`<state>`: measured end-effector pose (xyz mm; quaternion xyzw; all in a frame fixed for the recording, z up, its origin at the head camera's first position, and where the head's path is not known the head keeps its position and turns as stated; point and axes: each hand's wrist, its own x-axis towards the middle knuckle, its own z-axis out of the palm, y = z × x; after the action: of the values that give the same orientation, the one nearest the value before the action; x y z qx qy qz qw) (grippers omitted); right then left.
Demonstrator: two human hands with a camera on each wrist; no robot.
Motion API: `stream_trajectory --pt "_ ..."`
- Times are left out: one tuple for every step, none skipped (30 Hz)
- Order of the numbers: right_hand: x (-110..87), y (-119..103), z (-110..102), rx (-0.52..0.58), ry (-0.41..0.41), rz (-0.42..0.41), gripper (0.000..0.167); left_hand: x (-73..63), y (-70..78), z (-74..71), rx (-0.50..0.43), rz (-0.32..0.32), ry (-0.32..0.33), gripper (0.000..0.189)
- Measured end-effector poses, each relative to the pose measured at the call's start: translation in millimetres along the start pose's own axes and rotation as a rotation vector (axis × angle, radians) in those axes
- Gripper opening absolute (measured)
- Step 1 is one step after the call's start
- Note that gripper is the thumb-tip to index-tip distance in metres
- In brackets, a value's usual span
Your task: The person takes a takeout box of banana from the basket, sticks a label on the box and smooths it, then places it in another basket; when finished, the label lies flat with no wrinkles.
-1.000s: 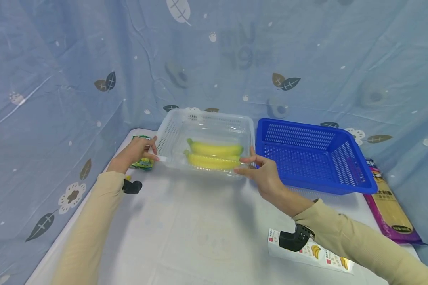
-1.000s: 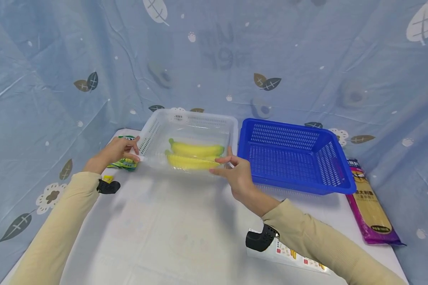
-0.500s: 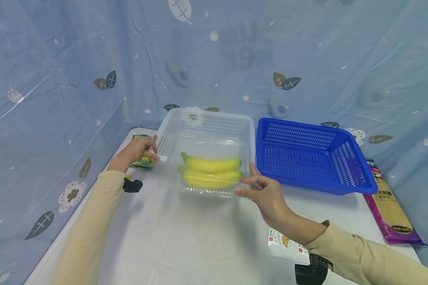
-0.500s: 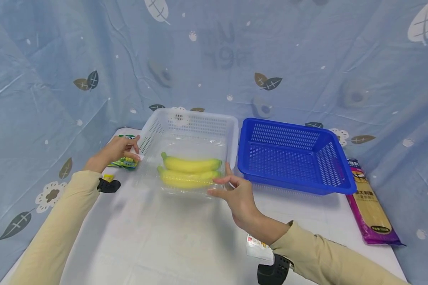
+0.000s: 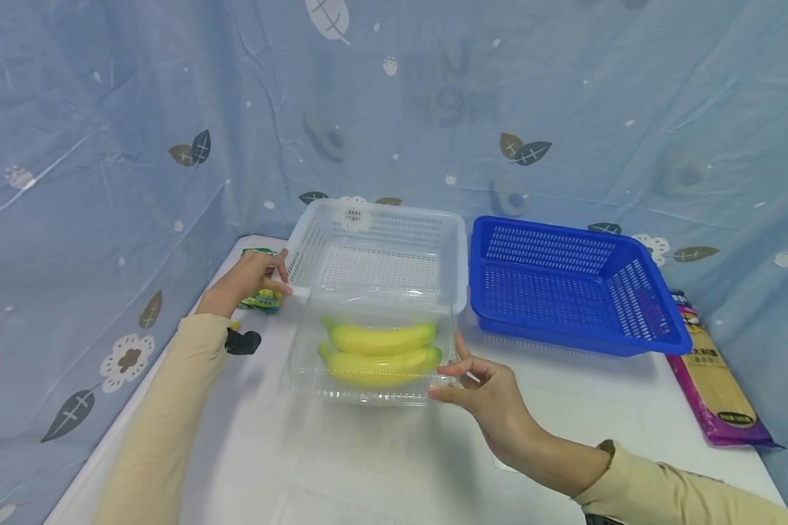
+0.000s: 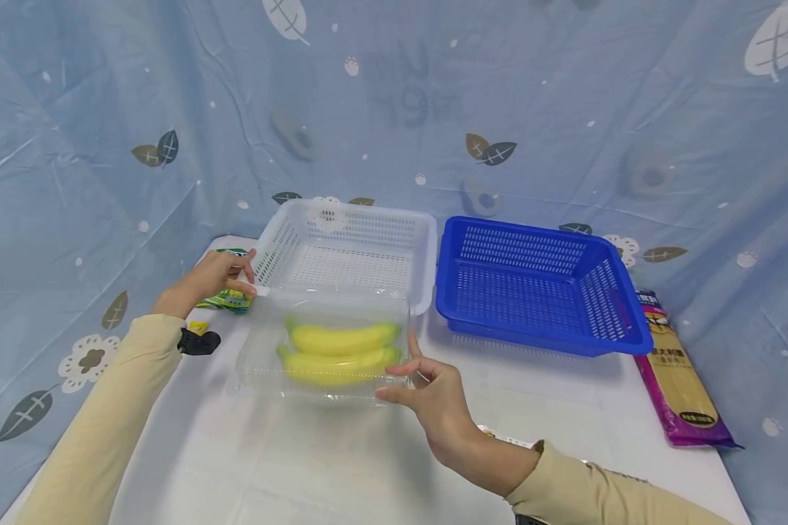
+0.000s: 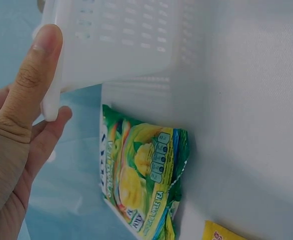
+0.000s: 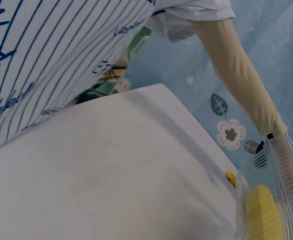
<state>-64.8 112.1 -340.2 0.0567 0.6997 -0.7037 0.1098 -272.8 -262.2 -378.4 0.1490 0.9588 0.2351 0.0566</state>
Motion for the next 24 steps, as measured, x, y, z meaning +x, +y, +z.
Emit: stream_trajectory --pt "-1.0 2.8 0.7 0.002 -0.004 0.005 0.023 -0.9 -0.6 -0.3 0.001 -0.003 -0.001 0.017" --pt "-1.9 5.8 1.3 0.001 -0.007 0.009 0.023 -1.6 -1.0 -0.6 0.003 -0.005 -0.001 0.017" --pt "-2.6 8.9 2.1 0.003 -0.005 0.013 0.024 -2.3 -1.4 -0.9 0.006 -0.004 -0.002 0.017" --pt "-2.9 12.2 2.7 0.004 0.000 0.018 0.024 -2.5 -1.8 -1.2 0.009 0.003 -0.001 0.017" --pt "-3.3 15.8 3.2 0.007 0.002 0.024 0.023 -2.7 -2.0 -1.4 0.010 0.010 0.000 0.017" --pt "-3.5 19.4 3.7 0.015 0.007 0.031 0.023 -2.6 -2.0 -1.6 0.013 0.019 0.001 0.017" --pt "-3.5 23.0 4.1 0.019 0.017 0.038 0.024 -2.5 -2.0 -1.8 0.014 0.027 0.002 0.017" --pt "-3.3 26.7 4.5 0.021 0.027 0.042 0.024 -2.4 -1.6 -1.9 0.015 0.035 0.002 0.017" --pt "-2.8 30.4 5.0 0.024 0.040 0.046 0.025 -2.3 -1.4 -2.0 0.014 0.040 0.001 0.017" --pt "-2.7 34.0 4.9 0.023 0.044 0.049 0.026 -1.4 -0.4 -2.0 0.012 0.045 0.001 0.017" --pt "-2.3 37.7 5.0 0.029 0.050 0.050 0.026 -0.8 0.4 -2.1 0.009 0.047 0.001 0.017" --pt "-1.7 41.3 5.2 0.035 0.058 0.051 0.027 -0.2 1.2 -2.0 0.007 0.049 0.001 0.017" --pt "-1.2 44.8 5.5 0.035 0.066 0.050 0.027 0.2 1.8 -1.9 0.003 0.047 -0.001 0.017" --pt "-0.7 48.2 5.9 0.032 0.072 0.047 0.028 0.6 2.4 -1.8 0.001 0.046 -0.002 0.017" --pt "-0.1 51.3 6.4 0.032 0.076 0.043 0.027 0.9 2.5 -1.6 -0.001 0.044 -0.001 0.017" --pt "0.5 54.4 6.9 0.038 0.077 0.037 0.027 1.1 2.7 -1.4 0.000 0.044 0.000 0.017" --pt "1.4 57.4 7.6 0.045 0.080 0.029 0.027 1.1 2.7 -1.4 0.000 0.041 0.001 0.017" --pt "2.2 60.2 8.2 0.046 0.082 0.022 0.026 1.1 2.6 -1.3 0.001 0.039 0.000 0.017" --pt "3.2 63.1 8.9 0.043 0.085 0.013 0.026 0.9 2.4 -1.2 0.002 0.037 -0.001 0.017" --pt "4.1 66.1 9.6 0.044 0.084 0.003 0.026 0.6 2.3 -1.1 0.005 0.035 0.001 0.017" --pt "5.1 69.2 10.4 0.044 0.082 -0.006 0.027 0.1 1.8 -1.2 0.008 0.034 0.002 0.017" --pt "5.7 72.3 11.3 0.041 0.078 -0.015 0.028 -0.5 1.1 -1.1 0.011 0.033 0.004 0.017" --pt "6.5 75.5 12.1 0.031 0.077 -0.023 0.028 -1.2 0.4 -1.1 0.013 0.031 0.005 0.017" --pt "7.1 78.7 13.0 0.023 0.077 -0.032 0.029 -2.0 -0.3 -1.1 0.017 0.031 0.006 0.017"
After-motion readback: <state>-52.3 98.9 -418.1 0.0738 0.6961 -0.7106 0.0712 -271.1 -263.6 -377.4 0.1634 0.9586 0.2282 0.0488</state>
